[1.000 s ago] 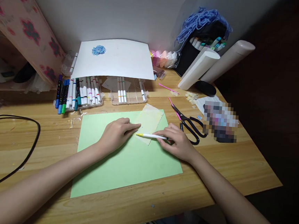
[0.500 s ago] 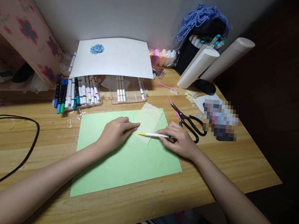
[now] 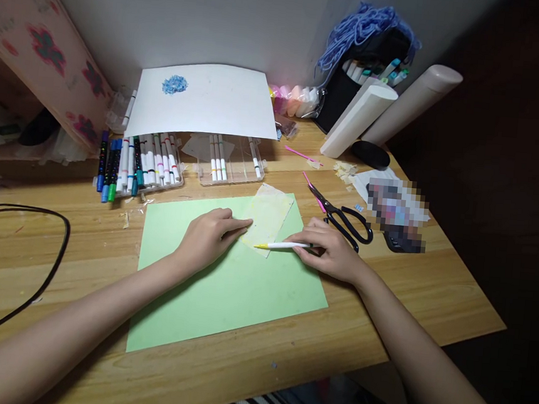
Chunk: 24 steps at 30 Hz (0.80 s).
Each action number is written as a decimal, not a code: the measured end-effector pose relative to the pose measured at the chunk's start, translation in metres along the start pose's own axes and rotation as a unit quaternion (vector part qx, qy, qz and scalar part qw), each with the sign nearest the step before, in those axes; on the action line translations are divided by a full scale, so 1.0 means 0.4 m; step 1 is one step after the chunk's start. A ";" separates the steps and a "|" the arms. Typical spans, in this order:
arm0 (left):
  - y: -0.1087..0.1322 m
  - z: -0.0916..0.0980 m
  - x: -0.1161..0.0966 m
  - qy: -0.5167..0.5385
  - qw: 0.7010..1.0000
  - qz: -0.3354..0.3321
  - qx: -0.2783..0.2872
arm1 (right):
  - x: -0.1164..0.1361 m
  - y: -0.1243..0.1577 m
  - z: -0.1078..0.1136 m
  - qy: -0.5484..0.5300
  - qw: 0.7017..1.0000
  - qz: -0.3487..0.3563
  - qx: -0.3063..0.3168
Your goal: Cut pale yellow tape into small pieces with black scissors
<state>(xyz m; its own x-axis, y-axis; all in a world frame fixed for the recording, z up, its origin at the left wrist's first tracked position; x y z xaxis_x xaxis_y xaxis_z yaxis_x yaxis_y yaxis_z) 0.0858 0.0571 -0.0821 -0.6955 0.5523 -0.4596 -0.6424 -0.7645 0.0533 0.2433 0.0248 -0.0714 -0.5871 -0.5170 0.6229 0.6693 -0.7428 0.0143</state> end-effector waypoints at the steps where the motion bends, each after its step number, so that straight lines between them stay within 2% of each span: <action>1: 0.000 0.000 0.000 -0.001 1.000 0.000 -0.001 | -0.001 0.001 -0.001 -0.003 1.000 0.000 0.003; 7: -0.001 0.001 0.000 -0.004 1.000 0.005 0.002 | -0.010 0.008 0.007 -0.011 1.000 -0.010 -0.005; 24: -0.002 -0.001 0.005 -0.009 1.000 0.016 0.006 | -0.035 0.027 0.002 -0.040 0.998 -0.029 0.041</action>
<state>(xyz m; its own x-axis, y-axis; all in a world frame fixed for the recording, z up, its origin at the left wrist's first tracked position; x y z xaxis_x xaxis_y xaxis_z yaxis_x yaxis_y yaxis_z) 0.0851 0.0585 -0.0833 -0.7213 0.5338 -0.4412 -0.6237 -0.7777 0.0786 0.2590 0.0244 -0.0795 -0.5899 -0.4369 0.6791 0.6724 -0.7315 0.1135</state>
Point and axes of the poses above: each hand's wrist, its own y-axis away from the middle knuckle, its own z-axis out of the back of the hand, x = y × z, the point moved 10 cm from there along -y, towards the middle knuckle, and after that the axes turned 13 degrees about x, right-handed, at the moved point
